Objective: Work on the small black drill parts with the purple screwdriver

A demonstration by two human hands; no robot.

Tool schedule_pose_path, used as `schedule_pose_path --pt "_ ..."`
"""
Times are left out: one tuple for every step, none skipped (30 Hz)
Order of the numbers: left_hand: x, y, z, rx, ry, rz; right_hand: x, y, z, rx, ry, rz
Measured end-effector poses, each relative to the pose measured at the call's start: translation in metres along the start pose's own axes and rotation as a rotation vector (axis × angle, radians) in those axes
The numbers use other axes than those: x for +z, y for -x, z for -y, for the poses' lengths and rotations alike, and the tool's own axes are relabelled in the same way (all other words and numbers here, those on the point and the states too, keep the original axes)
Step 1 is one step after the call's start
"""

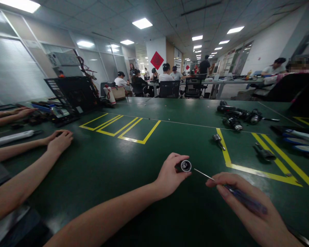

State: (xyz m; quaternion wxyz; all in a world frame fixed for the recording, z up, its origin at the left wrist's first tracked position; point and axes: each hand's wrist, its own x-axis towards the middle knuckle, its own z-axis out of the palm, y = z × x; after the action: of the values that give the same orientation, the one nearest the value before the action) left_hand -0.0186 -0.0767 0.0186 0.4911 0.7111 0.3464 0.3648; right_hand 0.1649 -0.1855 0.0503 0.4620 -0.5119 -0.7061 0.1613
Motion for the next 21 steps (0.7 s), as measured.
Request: schedule_pose_path --pt "-0.001 -0.001 -0.001 0.021 -0.053 0.005 0.0 -0.003 0.0 0.063 -0.035 0.009" --pt "-0.001 -0.003 -0.001 0.044 -0.107 0.004 0.001 -0.005 0.0 0.127 -0.074 0.014" --pt "-0.001 -0.004 -0.002 0.069 -0.162 -0.005 0.002 -0.007 0.0 0.189 -0.121 0.019" --pt "-0.002 -0.006 -0.003 0.095 -0.217 -0.019 0.004 -0.009 -0.001 0.248 -0.178 0.019" --pt "-0.002 -0.008 -0.003 0.119 -0.268 -0.036 0.005 -0.011 -0.002 0.303 -0.243 0.016" --pt "-0.002 -0.009 -0.002 0.14 -0.311 -0.051 0.007 -0.013 -0.003 0.35 -0.318 0.009" --pt "-0.002 -0.011 -0.002 0.155 -0.339 -0.06 0.008 -0.015 -0.004 0.389 -0.399 -0.003" --pt "-0.002 -0.013 -0.001 0.164 -0.35 -0.06 0.009 -0.018 -0.006 0.421 -0.481 -0.018" --pt "-0.001 -0.015 0.0 0.167 -0.348 -0.05 0.01 -0.02 -0.007 0.444 -0.558 -0.038" --pt "0.0 -0.017 0.001 0.167 -0.337 -0.034 0.011 -0.023 -0.009 0.454 -0.629 -0.062" --pt "0.002 -0.019 0.002 0.165 -0.321 -0.015 0.011 -0.025 -0.011 0.456 -0.693 -0.084" --pt "0.004 -0.022 0.003 0.158 -0.299 0.008 0.012 -0.027 -0.013 0.458 -0.746 -0.105" --pt "0.007 -0.024 0.003 0.147 -0.273 0.031 0.012 -0.029 -0.016 0.461 -0.789 -0.124" --pt "0.009 -0.027 0.004 0.129 -0.241 0.05 0.012 -0.031 -0.018 0.467 -0.822 -0.142" --pt "0.012 -0.03 0.004 0.106 -0.205 0.066 0.013 -0.032 -0.02 0.475 -0.841 -0.159" --pt "0.015 -0.033 0.005 0.084 -0.181 0.063 0.013 -0.032 -0.022 0.485 -0.846 -0.173" --pt "0.017 -0.035 0.006 0.076 -0.166 0.053 0.013 -0.033 -0.024 0.49 -0.84 -0.184" --pt "0.019 -0.036 0.007 0.083 -0.166 0.041 0.013 -0.032 -0.025 0.486 -0.825 -0.188" --pt "0.02 -0.037 0.008 0.108 -0.182 0.033 0.014 -0.032 -0.026 0.476 -0.804 -0.185" --pt "0.021 -0.037 0.009 0.143 -0.207 0.035 0.014 -0.031 -0.027 0.459 -0.781 -0.175" --pt "0.021 -0.037 0.01 0.179 -0.238 0.047 0.015 -0.03 -0.027 0.439 -0.759 -0.163"
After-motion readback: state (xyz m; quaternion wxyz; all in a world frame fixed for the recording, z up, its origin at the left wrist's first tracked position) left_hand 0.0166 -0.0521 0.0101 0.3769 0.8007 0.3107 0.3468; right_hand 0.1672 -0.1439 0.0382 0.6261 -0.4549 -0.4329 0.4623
